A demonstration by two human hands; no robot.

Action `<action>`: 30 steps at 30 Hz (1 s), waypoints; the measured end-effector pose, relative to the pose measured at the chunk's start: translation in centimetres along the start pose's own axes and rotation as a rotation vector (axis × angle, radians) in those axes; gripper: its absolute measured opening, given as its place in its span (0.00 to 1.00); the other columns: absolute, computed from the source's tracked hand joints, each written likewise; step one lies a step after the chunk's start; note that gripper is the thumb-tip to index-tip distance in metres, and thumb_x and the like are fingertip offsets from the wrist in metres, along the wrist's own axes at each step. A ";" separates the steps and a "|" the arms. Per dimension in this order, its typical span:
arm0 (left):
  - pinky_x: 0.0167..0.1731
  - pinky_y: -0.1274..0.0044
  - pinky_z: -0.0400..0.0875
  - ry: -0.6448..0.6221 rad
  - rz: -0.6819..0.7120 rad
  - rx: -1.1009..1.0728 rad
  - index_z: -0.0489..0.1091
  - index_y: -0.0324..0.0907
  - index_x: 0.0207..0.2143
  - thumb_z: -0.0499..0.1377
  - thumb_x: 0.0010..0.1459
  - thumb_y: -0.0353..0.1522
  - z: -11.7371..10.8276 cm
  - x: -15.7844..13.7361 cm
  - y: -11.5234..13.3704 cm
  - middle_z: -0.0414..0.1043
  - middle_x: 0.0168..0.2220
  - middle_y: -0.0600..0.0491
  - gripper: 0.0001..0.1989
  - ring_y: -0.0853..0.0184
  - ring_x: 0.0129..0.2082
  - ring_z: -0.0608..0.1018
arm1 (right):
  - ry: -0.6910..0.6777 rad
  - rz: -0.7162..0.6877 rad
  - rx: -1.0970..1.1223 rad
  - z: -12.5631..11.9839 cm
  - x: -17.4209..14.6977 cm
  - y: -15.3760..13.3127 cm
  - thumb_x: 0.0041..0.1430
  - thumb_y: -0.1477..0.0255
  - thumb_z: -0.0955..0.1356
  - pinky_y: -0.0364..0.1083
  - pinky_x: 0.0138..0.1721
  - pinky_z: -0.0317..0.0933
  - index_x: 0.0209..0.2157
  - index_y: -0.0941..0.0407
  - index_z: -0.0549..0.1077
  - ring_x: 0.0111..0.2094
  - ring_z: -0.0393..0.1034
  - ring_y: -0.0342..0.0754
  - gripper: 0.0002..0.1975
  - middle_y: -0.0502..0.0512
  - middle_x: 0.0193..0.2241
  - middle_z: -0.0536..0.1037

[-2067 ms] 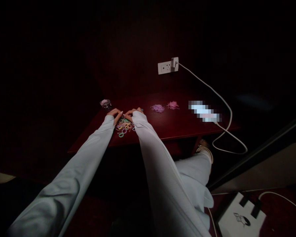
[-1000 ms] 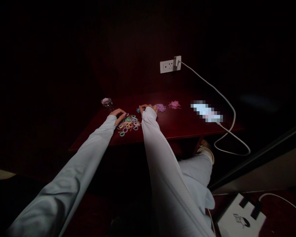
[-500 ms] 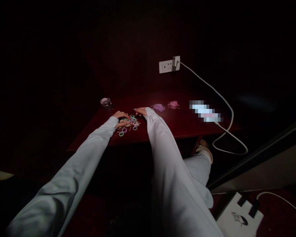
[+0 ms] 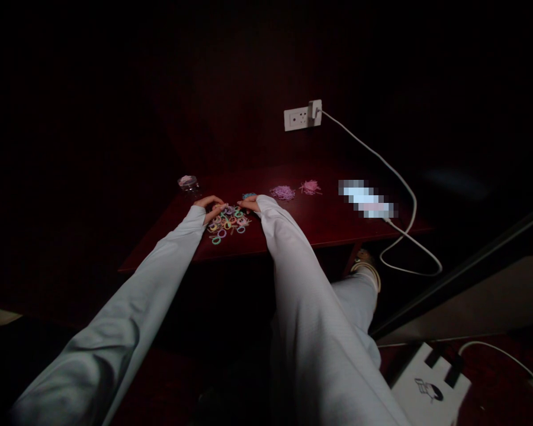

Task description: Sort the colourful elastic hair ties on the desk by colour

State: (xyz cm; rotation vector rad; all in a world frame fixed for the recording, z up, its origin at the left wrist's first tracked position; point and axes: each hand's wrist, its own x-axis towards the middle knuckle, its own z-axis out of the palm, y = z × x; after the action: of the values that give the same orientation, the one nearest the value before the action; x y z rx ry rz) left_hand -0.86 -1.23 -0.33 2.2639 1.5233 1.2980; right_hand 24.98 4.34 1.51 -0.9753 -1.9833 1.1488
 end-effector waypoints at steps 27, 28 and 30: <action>0.40 0.71 0.74 0.040 0.030 0.132 0.81 0.46 0.43 0.62 0.70 0.42 -0.5 -0.1 0.0 0.83 0.42 0.49 0.12 0.62 0.35 0.79 | -0.021 0.014 0.029 2.2 1.3 1.2 0.53 0.46 0.81 0.46 0.34 0.55 0.42 0.54 0.86 0.28 0.64 0.44 0.27 0.43 0.24 0.72; 0.42 0.71 0.74 0.013 0.046 0.144 0.81 0.47 0.44 0.63 0.70 0.43 -0.5 -0.1 -0.1 0.83 0.43 0.49 0.12 0.61 0.38 0.80 | -0.028 0.013 0.009 2.3 1.3 1.1 0.53 0.46 0.81 0.46 0.34 0.54 0.44 0.53 0.86 0.27 0.64 0.44 0.28 0.42 0.23 0.71; 0.47 0.69 0.76 -0.040 0.077 0.185 0.82 0.48 0.46 0.64 0.69 0.45 -0.6 -0.2 -0.2 0.84 0.46 0.48 0.13 0.57 0.44 0.81 | -0.057 0.016 -0.053 2.4 1.0 0.6 0.53 0.45 0.81 0.46 0.34 0.53 0.47 0.52 0.86 0.27 0.64 0.44 0.29 0.42 0.23 0.70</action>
State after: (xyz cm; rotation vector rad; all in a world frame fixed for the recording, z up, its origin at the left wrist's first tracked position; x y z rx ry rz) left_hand -1.46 -1.51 -0.15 2.4674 1.6197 1.1662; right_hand 22.70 4.39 0.20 -0.9975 -2.0636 1.1498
